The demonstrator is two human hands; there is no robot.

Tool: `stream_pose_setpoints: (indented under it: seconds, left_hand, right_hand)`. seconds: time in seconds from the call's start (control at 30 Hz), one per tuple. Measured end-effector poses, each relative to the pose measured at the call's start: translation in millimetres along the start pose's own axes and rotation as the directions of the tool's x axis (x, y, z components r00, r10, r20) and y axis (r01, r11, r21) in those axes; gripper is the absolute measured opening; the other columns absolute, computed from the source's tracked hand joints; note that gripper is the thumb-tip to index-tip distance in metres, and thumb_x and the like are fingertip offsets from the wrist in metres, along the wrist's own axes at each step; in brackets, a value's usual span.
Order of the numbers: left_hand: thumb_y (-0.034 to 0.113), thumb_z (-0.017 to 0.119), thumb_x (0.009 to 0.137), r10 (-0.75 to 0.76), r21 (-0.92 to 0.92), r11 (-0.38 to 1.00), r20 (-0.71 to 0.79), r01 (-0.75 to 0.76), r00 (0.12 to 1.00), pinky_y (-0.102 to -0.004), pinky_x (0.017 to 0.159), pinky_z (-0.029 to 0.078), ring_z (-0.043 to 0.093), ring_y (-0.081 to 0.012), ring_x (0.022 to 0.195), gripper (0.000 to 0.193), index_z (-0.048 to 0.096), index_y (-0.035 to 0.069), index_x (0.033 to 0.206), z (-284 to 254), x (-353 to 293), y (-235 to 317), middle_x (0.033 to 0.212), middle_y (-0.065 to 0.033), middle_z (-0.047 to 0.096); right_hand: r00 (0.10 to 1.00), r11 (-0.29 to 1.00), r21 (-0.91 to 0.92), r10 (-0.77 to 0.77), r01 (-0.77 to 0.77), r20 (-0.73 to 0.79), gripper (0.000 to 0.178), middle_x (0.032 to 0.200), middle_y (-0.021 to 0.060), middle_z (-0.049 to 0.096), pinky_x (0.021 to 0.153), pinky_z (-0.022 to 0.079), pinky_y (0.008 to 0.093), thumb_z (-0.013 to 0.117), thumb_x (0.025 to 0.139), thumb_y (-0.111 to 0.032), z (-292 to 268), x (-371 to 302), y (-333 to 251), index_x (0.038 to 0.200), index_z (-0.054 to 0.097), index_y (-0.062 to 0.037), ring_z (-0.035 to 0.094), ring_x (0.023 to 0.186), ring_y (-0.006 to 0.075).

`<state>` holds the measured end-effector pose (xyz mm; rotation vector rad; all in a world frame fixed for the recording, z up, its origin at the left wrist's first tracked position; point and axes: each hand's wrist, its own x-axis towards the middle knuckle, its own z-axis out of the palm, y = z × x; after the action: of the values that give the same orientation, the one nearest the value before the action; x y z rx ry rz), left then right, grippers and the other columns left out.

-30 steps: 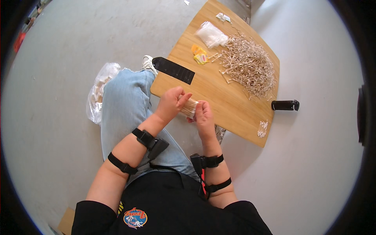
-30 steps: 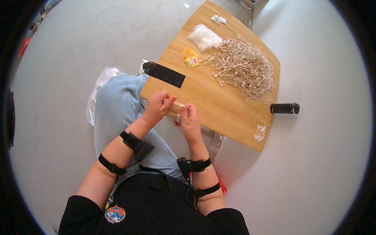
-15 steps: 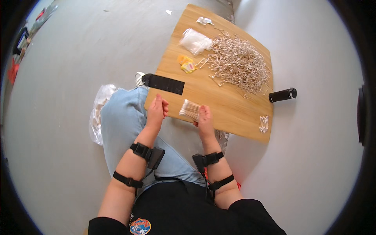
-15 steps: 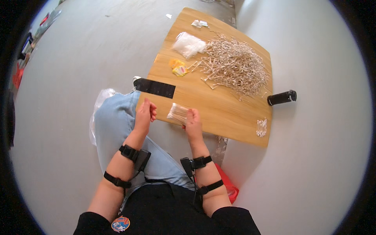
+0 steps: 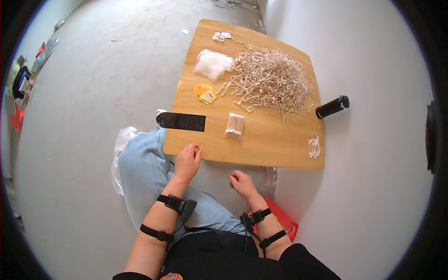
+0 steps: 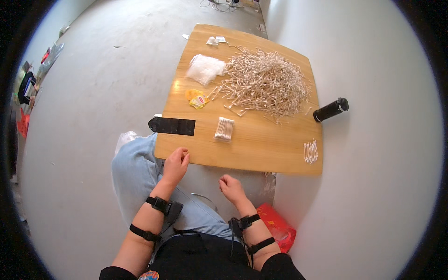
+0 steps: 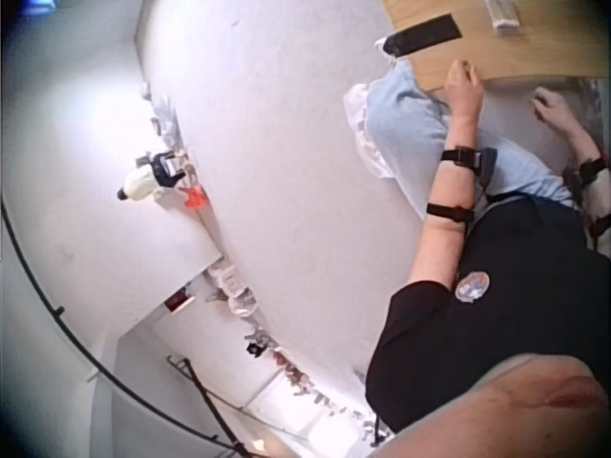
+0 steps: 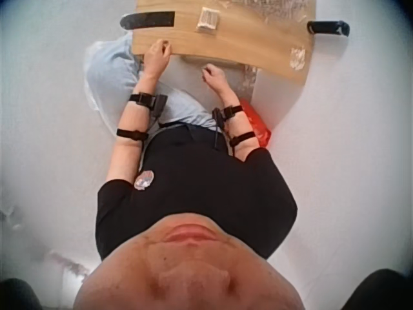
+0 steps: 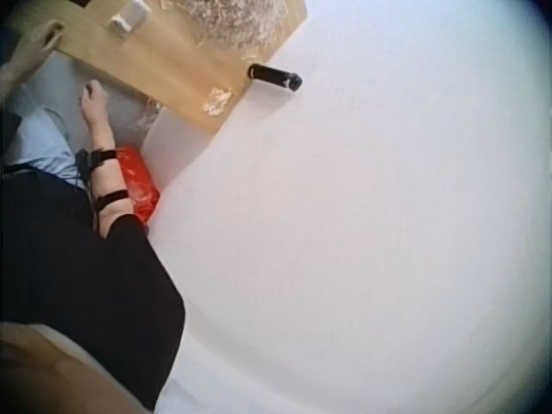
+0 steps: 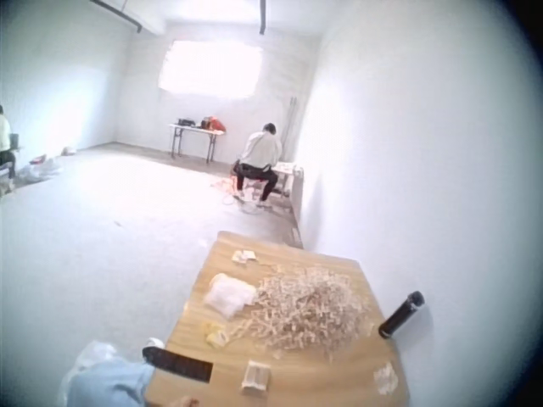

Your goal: The recorder is counting cotton swabs, arranging them into small bundles, and placing them into a small plastic bag.

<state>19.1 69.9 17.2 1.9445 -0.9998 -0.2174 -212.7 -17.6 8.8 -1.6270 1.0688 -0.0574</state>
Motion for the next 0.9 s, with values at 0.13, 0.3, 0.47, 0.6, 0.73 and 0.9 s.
stream_pose_setpoints:
  seconds: [0.13,0.3,0.47,0.6,0.73,0.9]
  left_hand:
    - [0.015,0.065,0.087,-0.049,0.05,0.998,0.044,0.046,0.998,-0.0414,0.065,0.05,0.064,-0.0328,0.074,0.013,0.063,0.005,0.095,-3.6,2.4,2.2,0.078,-0.0139,0.065]
    - [0.015,0.064,0.087,-0.116,0.082,0.991,0.086,0.109,0.99,-0.0424,0.067,0.05,0.065,-0.0321,0.077,0.011,0.061,0.007,0.095,-5.9,3.7,3.9,0.083,-0.0118,0.066]
    - [0.015,0.064,0.087,-0.057,0.063,0.997,0.076,0.052,0.995,-0.0417,0.066,0.05,0.065,-0.0316,0.076,0.009,0.063,0.008,0.092,-2.6,0.7,3.4,0.083,-0.0116,0.066]
    - [0.015,0.064,0.087,-0.068,0.054,0.996,0.07,0.065,0.995,-0.0404,0.063,0.05,0.065,-0.0311,0.073,0.007,0.064,0.008,0.09,3.4,3.6,8.6,0.08,-0.0111,0.066]
    - [0.015,0.064,0.087,-0.09,0.113,0.99,0.051,0.084,0.995,-0.0396,0.061,0.05,0.065,-0.0307,0.07,0.007,0.064,0.008,0.089,-4.8,3.0,1.1,0.078,-0.0111,0.066]
    - [0.015,0.064,0.087,-0.088,0.1,0.991,0.028,0.085,0.996,-0.0405,0.06,0.05,0.065,-0.031,0.069,0.008,0.063,0.007,0.086,-4.9,4.4,4.0,0.076,-0.0112,0.066]
  right_hand:
    - [0.925,0.939,-0.085,-0.344,0.334,-0.163,0.021,0.08,0.0123,0.068,0.065,0.052,0.0334,0.066,0.088,-0.019,-10.8,23.7,-54.9,0.099,0.063,-0.0023,0.066,0.07,0.0242]
    - [0.589,0.678,-0.578,-0.715,0.454,-0.377,0.049,0.13,0.0194,0.052,0.098,0.043,0.048,0.07,0.082,-0.018,-4.9,79.9,-103.7,0.128,0.054,-0.0125,0.049,0.118,0.0408]
    - [0.566,0.431,-0.817,-0.809,0.383,-0.161,0.062,0.132,0.0241,0.048,0.102,0.04,0.0517,0.069,0.083,-0.02,-21.1,132.8,-79.1,0.14,0.044,-0.0163,0.041,0.127,0.0468]
    - [0.618,0.721,-0.426,-0.69,0.547,-0.376,0.054,0.128,0.0232,0.053,0.096,0.049,0.051,0.063,0.09,-0.017,-50.6,134.6,-64.1,0.139,0.042,-0.0144,0.053,0.119,0.0439]
    - [0.981,0.201,0.966,-0.133,0.165,-0.14,0.046,0.125,0.0192,0.057,0.089,0.056,0.0457,0.056,0.094,-0.007,-67.9,88.1,-104.1,0.138,0.043,-0.0099,0.062,0.107,0.0363]
    - [0.862,0.414,0.758,-0.197,0.505,-0.467,0.046,0.133,0.0182,0.053,0.093,0.053,0.0406,0.052,0.097,-0.004,-84.7,37.0,-131.4,0.141,0.04,-0.0033,0.058,0.116,0.0312]
